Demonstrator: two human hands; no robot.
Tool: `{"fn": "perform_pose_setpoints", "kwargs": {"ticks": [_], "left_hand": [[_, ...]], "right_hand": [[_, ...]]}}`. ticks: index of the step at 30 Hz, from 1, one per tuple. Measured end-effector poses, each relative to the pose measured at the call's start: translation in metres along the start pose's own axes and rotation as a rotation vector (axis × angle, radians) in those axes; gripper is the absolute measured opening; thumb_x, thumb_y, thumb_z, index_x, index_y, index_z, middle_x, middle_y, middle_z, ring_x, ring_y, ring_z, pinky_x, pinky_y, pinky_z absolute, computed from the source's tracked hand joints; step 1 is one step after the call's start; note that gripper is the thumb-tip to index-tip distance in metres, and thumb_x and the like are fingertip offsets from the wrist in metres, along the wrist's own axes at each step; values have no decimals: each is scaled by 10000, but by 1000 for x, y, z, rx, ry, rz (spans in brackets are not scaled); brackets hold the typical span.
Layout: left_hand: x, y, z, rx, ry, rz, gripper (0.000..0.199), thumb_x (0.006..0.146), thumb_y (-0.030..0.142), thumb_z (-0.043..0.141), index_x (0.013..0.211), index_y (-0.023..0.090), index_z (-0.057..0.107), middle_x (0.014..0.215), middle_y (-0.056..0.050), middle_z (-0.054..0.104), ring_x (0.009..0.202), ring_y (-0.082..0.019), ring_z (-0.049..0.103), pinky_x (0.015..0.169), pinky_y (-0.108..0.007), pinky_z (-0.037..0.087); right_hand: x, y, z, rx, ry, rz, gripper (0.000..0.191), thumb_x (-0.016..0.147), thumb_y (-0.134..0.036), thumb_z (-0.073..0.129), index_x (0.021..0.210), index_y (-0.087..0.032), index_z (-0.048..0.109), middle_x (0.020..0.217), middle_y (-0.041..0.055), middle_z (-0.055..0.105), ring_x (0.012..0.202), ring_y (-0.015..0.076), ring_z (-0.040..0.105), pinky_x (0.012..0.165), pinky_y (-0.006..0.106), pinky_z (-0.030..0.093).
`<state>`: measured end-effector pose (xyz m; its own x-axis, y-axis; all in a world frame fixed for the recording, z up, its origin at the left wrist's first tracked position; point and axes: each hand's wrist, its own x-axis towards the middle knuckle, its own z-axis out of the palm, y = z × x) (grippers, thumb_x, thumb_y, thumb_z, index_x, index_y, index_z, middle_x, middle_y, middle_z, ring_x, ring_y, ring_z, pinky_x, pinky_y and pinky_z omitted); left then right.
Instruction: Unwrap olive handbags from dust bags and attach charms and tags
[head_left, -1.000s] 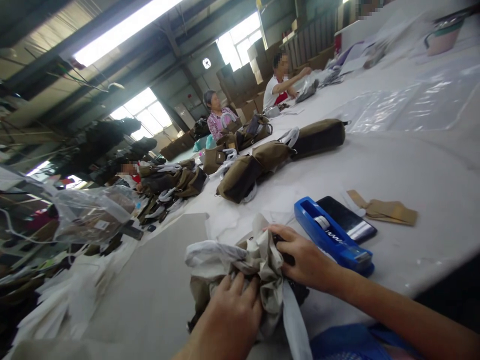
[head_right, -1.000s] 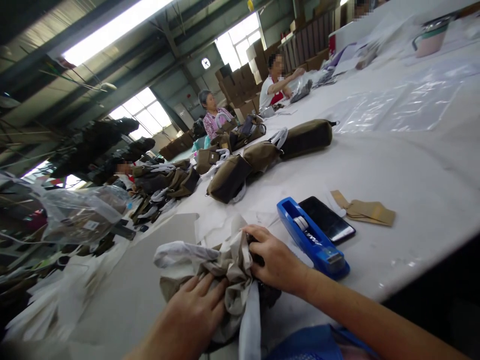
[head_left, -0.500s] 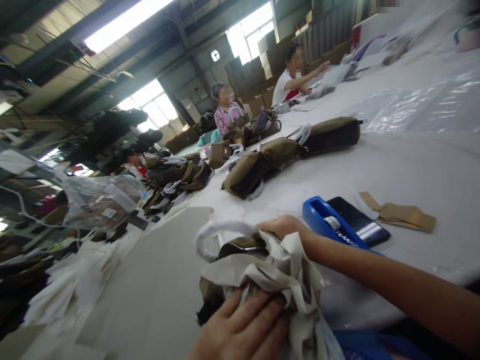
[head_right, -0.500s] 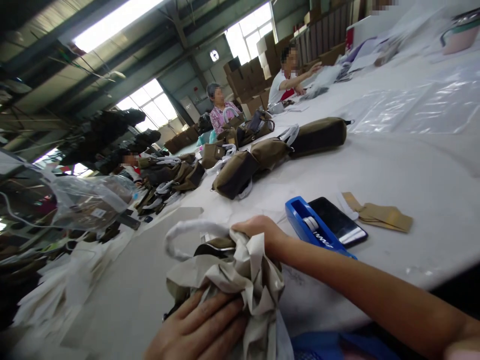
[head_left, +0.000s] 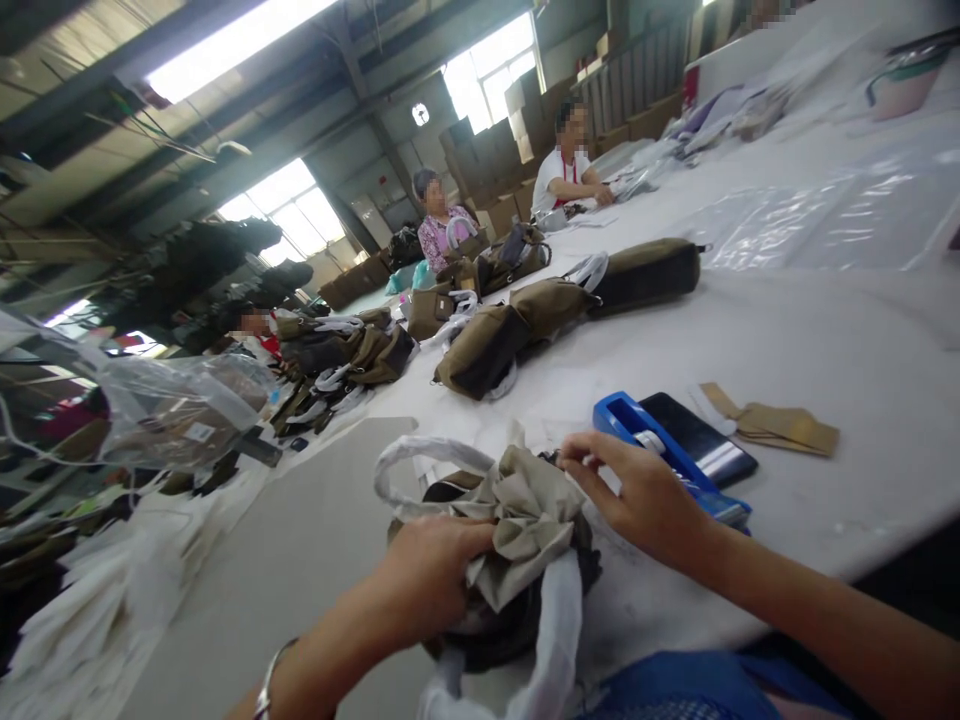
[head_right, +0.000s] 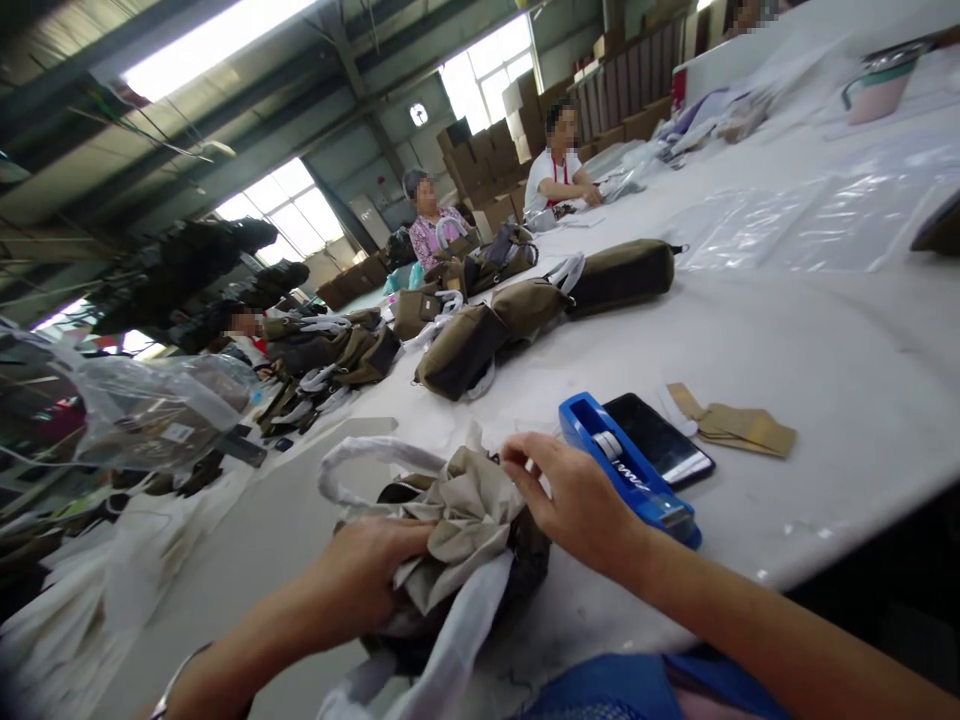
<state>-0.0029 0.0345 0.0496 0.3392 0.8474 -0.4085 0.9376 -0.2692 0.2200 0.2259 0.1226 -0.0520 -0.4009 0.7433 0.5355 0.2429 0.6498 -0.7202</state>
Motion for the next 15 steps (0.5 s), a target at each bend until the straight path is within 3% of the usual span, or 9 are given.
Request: {"fn": "perform_pose_setpoints", "kwargs": {"ticks": [2,4,6,9,12,13,15], "left_hand": [[10,-2,-3,37,-39,-1,457,604,75,552,981,263,728,976,-10,788,950,-267,735,745,-277,522],[19,-4,-1,25,-71,34,344,633,92,559,908,231,714,910,-22,774,886,-249,726,728,-268,506],[26,-8,4,-30,-81,57,311,665,92,552,901,216,712,907,-28,766,864,-231,714,740,-265,504],[34,-16,15,-152,-8,18,340,689,76,541,943,201,731,948,-32,771,881,-227,705,782,-277,517],[39,-22,23,-255,75,-9,328,759,88,532,983,196,746,990,-33,777,911,-219,701,826,-285,534],[40,-23,25,-296,103,-6,318,788,97,527,994,193,751,991,-33,778,915,-217,700,836,-287,539],[41,-22,30,-380,171,-2,310,834,117,522,1027,181,756,1011,-41,778,949,-224,698,869,-301,545]], "right_hand": [[-15,-1,-4,55,-133,-37,117,1012,-252,533,956,-222,631,927,38,710,846,193,678,781,320,552],[-25,-1,-6,100,-254,-138,123,1009,-217,539,962,-225,653,1068,43,721,981,200,675,898,342,543],[-33,-1,-6,118,-292,-255,139,998,-178,553,1029,-234,677,1263,45,684,1089,204,655,995,364,518],[-45,-1,-3,180,-116,-329,254,985,-100,557,1179,-230,656,1420,74,589,1196,181,619,1024,306,519],[-52,2,3,209,125,-236,245,978,-63,567,1169,-199,638,1242,78,670,1147,146,638,1014,251,515],[-52,4,6,203,118,-197,216,980,-73,572,1139,-198,646,1157,63,696,1100,142,652,994,243,521],[-49,8,9,182,-17,-168,211,987,-81,544,1120,-191,666,1083,55,723,1051,157,667,962,261,537]]}}
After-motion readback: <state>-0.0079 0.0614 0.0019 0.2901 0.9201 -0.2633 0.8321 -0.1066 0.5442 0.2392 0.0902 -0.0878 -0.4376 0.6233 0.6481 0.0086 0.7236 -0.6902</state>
